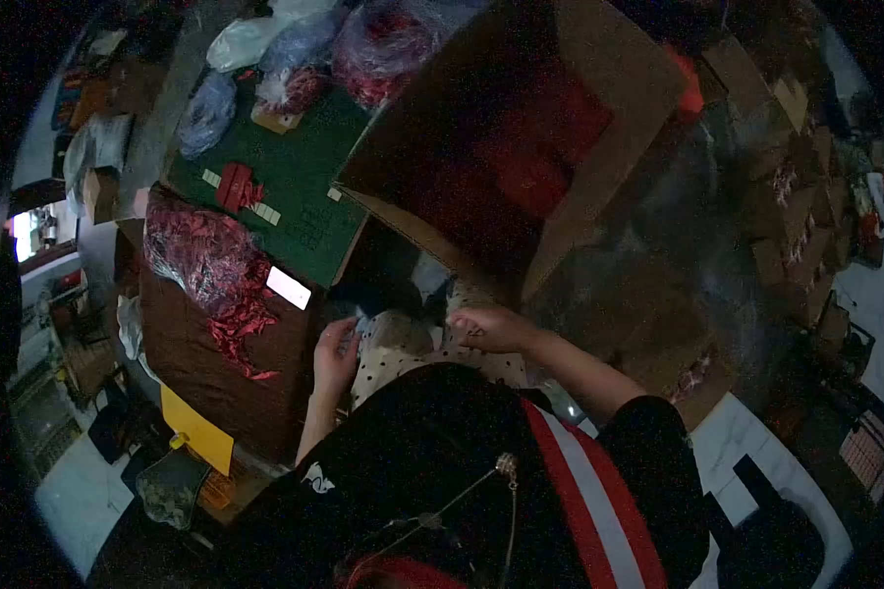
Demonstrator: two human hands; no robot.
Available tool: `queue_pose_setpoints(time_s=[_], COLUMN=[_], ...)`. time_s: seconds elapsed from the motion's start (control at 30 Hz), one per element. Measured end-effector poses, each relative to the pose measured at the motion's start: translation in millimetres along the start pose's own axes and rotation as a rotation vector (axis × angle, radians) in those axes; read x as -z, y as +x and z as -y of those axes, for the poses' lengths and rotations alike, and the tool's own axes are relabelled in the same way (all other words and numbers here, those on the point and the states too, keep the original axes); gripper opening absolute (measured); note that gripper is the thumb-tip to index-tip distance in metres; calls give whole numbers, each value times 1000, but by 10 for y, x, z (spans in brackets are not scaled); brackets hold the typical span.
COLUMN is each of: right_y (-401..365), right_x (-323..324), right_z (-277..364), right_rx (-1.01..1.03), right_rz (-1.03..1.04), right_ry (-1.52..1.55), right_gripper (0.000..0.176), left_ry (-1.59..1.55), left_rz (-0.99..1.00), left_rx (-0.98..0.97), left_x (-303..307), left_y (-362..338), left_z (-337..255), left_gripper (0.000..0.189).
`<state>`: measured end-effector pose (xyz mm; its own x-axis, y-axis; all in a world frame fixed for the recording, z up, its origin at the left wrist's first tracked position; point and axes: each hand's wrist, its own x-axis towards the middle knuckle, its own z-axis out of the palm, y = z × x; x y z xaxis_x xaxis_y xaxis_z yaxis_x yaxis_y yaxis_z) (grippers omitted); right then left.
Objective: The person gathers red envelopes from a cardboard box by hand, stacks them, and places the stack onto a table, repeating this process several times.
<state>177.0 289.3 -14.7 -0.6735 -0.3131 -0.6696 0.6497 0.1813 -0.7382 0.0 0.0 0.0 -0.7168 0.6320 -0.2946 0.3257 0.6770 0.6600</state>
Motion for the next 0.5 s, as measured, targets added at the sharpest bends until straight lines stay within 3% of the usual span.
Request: queue_pose_setpoints(time_s=[0.07,0.1,0.13,0.17,0.23,0.3,0.43,0.5], right_y=[102,-361,-442,-541,-739,-915,-1141,-1127], right_x=[-339,222,261,217,366,487,911,1130], right_z=[121,-279,-210,-84,70,157,240,204], right_rx=[164,153,164,115,61,-60,-271,4], right_rz=[27,-58,-51,-46,-57,-151,-27,-344], right_ry=[42,-42,-26,-3,-10,-206,-167,129], right_gripper=[51,51,51,52,52,52,47,40], left_ry=[107,-15,-41,-25,-45,-52,-136,-207], left_rz=[-65,-89,-95,-67,-47,-68,-11,5], left_rx=[-214,-312,-364,-313,-419,-475,-549,-568], left_x=[449,-270,-221,-86,-91,-103,-255,-355], left_y=[42,505,620,602,760,898,1175,1344], left_z=[-232,-714,-910,-1124,-1237,-1382,-1568,-1625], left_gripper=[22,22,22,23,25,25,23,21])
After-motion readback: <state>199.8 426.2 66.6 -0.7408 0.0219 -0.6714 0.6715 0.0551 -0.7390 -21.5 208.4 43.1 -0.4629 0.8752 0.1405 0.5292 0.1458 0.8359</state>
